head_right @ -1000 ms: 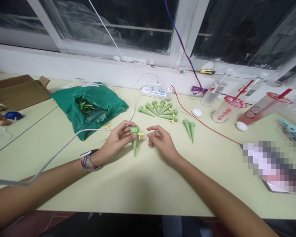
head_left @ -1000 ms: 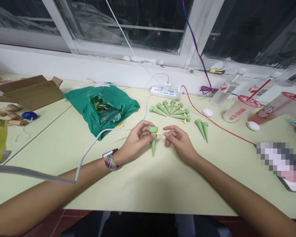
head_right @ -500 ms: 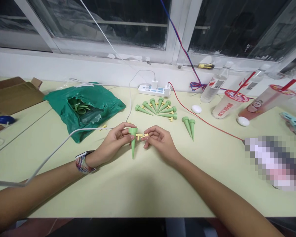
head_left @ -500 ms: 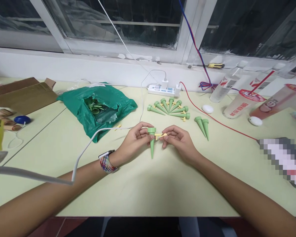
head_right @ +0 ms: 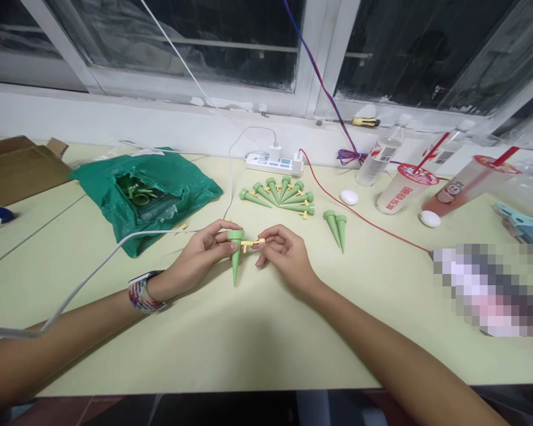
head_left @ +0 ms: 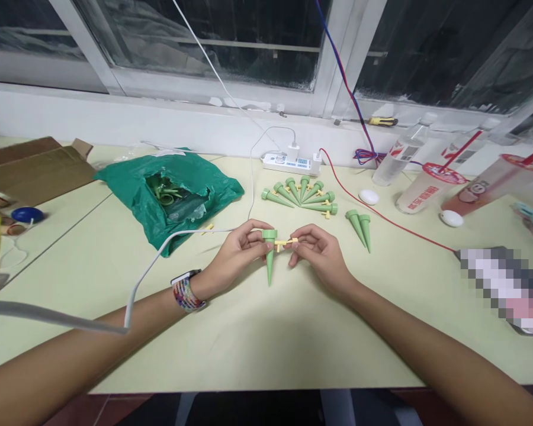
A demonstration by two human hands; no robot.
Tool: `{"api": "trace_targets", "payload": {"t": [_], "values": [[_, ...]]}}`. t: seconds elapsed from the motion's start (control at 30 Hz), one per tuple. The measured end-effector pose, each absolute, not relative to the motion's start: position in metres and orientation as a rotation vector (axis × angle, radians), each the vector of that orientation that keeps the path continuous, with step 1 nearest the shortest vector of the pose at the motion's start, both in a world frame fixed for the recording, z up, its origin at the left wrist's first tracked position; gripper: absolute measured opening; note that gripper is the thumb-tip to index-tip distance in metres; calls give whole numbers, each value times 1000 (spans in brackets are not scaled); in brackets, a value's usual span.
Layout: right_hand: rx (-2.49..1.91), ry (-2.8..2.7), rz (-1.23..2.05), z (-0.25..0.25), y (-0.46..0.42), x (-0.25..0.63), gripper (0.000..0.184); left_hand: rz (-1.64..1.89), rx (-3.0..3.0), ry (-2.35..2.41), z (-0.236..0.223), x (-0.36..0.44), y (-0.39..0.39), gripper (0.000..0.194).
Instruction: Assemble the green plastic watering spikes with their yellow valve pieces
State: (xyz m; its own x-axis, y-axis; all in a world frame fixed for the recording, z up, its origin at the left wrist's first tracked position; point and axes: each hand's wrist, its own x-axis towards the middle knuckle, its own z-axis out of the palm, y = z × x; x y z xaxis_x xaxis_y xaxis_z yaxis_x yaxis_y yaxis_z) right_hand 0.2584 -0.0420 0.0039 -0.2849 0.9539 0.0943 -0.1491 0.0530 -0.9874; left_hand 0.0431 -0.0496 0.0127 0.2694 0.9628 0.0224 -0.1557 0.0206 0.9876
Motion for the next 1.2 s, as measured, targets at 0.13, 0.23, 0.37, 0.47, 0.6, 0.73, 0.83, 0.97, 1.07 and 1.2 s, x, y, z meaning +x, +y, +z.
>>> {"api": "trace_targets", "payload": {"t": [0.13,0.23,0.37,0.47,0.6,0.73,0.83,0.97,1.07,1.2], "values": [[-922,-1456,1378,1,-44,257,25,1060,1216,880,14,44,-51,34],[-927,-1457,1337,-4,-43,257,22,1043,1209,874,16,44,-51,35],[-889,-1493,1210,-8,-43,258,16,1013,1182,820,18,44,-49,32],[-820,-1597,1012,-7,-45,259,9,978,1155,761,17,42,-47,31],[-860,-1650,930,-4,-48,259,12,962,1151,751,17,41,-48,32],[-978,-1626,1158,-3,-48,260,31,958,1219,789,20,42,-50,36],[-1019,-1720,1133,-3,-47,261,50,936,1255,787,24,43,-52,35],[-975,-1685,1194,-1,-48,262,46,956,1231,787,24,43,-52,35],[-882,-1561,1253,-2,-48,261,24,994,1188,773,19,42,-50,35],[-902,-1576,1162,-5,-46,258,19,1003,1176,758,14,42,-47,35]]}}
